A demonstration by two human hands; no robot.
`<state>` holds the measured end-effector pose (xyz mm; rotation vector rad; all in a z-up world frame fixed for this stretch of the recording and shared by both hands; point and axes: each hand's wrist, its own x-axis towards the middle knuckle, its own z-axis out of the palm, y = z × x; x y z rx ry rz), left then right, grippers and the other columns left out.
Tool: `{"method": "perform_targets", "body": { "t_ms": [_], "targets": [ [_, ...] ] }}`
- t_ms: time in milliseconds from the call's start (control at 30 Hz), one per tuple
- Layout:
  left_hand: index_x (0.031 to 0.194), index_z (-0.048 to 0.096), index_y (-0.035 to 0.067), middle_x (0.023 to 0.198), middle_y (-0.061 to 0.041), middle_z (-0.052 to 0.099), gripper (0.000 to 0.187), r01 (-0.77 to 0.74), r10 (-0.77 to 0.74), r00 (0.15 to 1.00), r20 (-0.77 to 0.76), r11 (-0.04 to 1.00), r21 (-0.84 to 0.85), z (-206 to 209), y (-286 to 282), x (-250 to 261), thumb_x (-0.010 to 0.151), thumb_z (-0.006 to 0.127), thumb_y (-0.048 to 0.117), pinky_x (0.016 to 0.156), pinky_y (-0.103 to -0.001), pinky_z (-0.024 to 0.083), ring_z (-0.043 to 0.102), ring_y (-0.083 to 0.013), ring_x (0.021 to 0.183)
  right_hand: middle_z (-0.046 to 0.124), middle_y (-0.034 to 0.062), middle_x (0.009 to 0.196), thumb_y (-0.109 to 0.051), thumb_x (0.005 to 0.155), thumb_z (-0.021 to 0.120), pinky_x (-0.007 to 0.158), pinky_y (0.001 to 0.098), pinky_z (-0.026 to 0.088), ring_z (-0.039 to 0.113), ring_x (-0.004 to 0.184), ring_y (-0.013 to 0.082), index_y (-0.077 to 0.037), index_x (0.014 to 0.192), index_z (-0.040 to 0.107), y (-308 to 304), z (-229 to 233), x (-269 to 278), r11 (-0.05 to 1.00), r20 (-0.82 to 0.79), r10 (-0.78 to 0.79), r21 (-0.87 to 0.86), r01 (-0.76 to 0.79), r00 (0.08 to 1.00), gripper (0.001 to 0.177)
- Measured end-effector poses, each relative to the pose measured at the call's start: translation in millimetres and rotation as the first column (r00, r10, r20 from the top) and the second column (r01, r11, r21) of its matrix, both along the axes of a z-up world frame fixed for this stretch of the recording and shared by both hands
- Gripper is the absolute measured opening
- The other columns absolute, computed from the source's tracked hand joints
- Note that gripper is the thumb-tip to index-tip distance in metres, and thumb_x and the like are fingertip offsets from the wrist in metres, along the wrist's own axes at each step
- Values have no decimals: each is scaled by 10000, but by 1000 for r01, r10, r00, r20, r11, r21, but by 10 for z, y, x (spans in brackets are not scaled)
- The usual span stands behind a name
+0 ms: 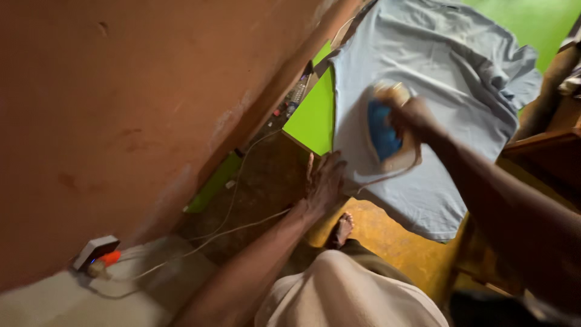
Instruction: The person irons a light blue t-shirt on a green ironing board. They use a blue and white iron, moving it back and forth across the fabric while smoothing the shirt with their left hand.
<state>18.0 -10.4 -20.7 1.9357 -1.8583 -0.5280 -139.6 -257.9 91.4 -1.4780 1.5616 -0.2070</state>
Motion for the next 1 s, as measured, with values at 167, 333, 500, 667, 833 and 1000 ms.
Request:
{"method": "perform_targets", "body": {
  "t_ms": [167,333,500,667,833,1000],
  "targets": [
    [1594,209,85,1651,-215,188,710,-387,462,407,-788,869,309,-16,-346,-176,980,517,263,1194,-518,309,282,-407,1489,618,138,511,-575,895,672,426,401,495,592,404,238,49,705,696,926,169,48,983,-189,182,-1,-185,965,652],
    [1387,376,34,1393,-236,411,482,-394,525,593,-611,850,348,444,-408,-40,971,577,171,998,-492,443,483,-390,1231,686,151,610,-640,966,607,523,399,567,678,508,256,37,765,725,166,-314,107,985,-250,79,-128,-114,965,716],
    [1113,582,4,1100,-224,645,146,-398,455,743,-491,890,223,306,-421,53,989,607,76,787,-454,574,684,-348,948,603,86,643,-582,994,679,435,370,471,559,462,203,-65,869,660,-781,-544,507,998,111,46,30,-49,993,533],
    [936,599,-8,877,-209,635,136,-550,492,392,-778,803,230,74,-443,37,830,624,73,663,-443,519,622,-340,782,624,138,599,-543,923,690,435,399,497,592,450,253,36,763,670,65,-174,629,982,-30,188,16,-187,982,601],
    [922,580,17,862,-178,636,167,-515,531,327,-782,794,323,132,-259,-62,793,684,38,646,-428,511,645,-314,783,652,156,598,-558,927,683,462,412,515,615,460,257,54,743,690,645,124,572,989,-190,132,-46,-143,973,639],
    [907,561,42,847,-148,636,242,-446,501,447,-741,843,301,233,-172,97,755,745,3,628,-413,503,668,-288,784,653,120,642,-607,970,687,500,332,546,631,493,187,17,772,694,-474,-349,714,979,-98,94,-170,-110,991,656]
  ]
}}
